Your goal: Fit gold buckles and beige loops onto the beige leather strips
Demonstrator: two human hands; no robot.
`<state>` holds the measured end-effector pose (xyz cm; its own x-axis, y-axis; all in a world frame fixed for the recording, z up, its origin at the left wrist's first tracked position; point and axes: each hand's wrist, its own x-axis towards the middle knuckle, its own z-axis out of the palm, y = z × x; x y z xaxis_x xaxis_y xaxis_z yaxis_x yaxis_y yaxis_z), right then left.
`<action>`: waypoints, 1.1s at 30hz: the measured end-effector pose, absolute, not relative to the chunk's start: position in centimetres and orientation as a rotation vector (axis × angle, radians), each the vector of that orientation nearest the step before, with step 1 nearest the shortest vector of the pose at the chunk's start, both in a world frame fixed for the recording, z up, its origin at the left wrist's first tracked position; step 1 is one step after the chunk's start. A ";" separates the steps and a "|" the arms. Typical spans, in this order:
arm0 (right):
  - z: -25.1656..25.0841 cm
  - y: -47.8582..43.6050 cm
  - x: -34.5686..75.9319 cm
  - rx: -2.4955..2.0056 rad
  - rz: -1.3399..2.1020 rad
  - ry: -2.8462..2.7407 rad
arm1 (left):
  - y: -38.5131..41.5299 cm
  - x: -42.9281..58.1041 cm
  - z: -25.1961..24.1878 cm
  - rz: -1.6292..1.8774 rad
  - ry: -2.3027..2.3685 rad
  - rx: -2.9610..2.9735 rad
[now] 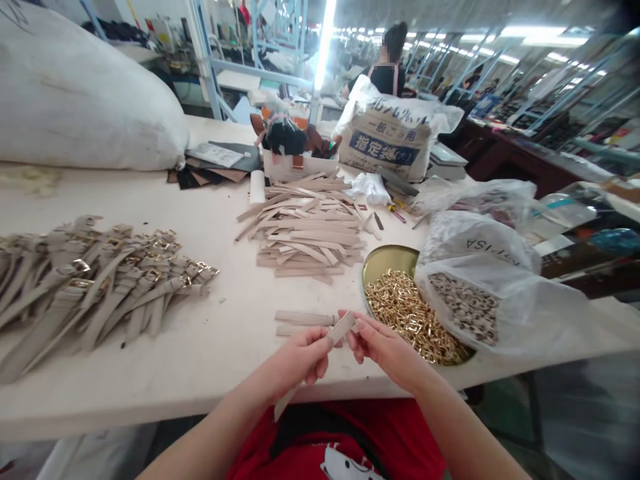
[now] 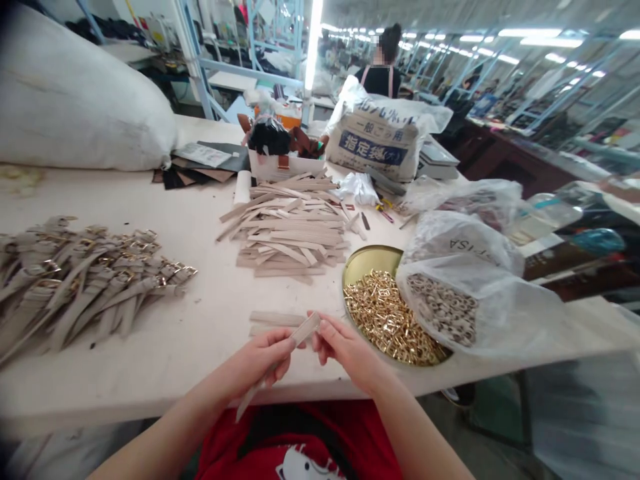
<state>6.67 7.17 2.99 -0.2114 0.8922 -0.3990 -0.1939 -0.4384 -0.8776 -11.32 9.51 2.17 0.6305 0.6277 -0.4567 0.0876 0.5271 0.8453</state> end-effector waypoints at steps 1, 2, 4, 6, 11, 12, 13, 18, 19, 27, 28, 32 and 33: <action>3.2 6.3 6.9 -1.240 1.748 -0.903 | 8.7 -11.2 2.4 0.375 0.858 0.967; 3.3 5.5 7.1 -1.234 1.741 -0.902 | 7.8 -11.1 2.6 0.373 0.859 0.949; 3.5 4.0 7.4 -1.212 1.729 -0.896 | 5.9 -10.7 2.9 0.368 0.832 0.902; 3.7 2.6 7.8 -1.196 1.722 -0.877 | 4.1 -10.3 3.1 0.371 0.780 0.856; 3.2 0.0 9.3 -1.226 1.715 -0.783 | 0.7 -8.7 3.7 0.364 0.771 0.789; 2.9 -0.3 9.7 -1.232 1.717 -0.758 | 0.2 -8.3 3.8 0.353 0.781 0.782; 2.7 -0.6 10.1 -1.234 1.718 -0.736 | -0.1 -7.8 3.8 0.339 0.791 0.775; 1.3 -1.0 12.6 -1.217 1.720 -0.717 | -0.5 -4.9 3.9 0.270 0.847 0.752; 1.0 -0.9 13.1 -1.217 1.721 -0.721 | -0.3 -4.3 3.9 0.257 0.857 0.743; -1.2 1.8 17.8 -1.315 1.709 -0.739 | 2.6 0.4 3.0 0.173 0.900 0.712; -1.3 2.2 18.3 -1.335 1.702 -0.758 | 2.9 0.9 2.8 0.156 0.913 0.744; -1.6 3.2 19.8 -1.405 1.651 -0.865 | 4.1 2.5 2.1 0.111 1.011 1.060; -1.7 3.3 20.0 -1.417 1.638 -0.890 | 4.3 2.9 1.9 0.111 1.042 1.149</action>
<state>20.03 3.30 -1.66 -0.0756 0.8920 -0.4456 -0.1121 -0.4516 -0.8851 2.86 4.32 1.92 0.5530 0.5587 -0.6181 0.4156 0.4580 0.7859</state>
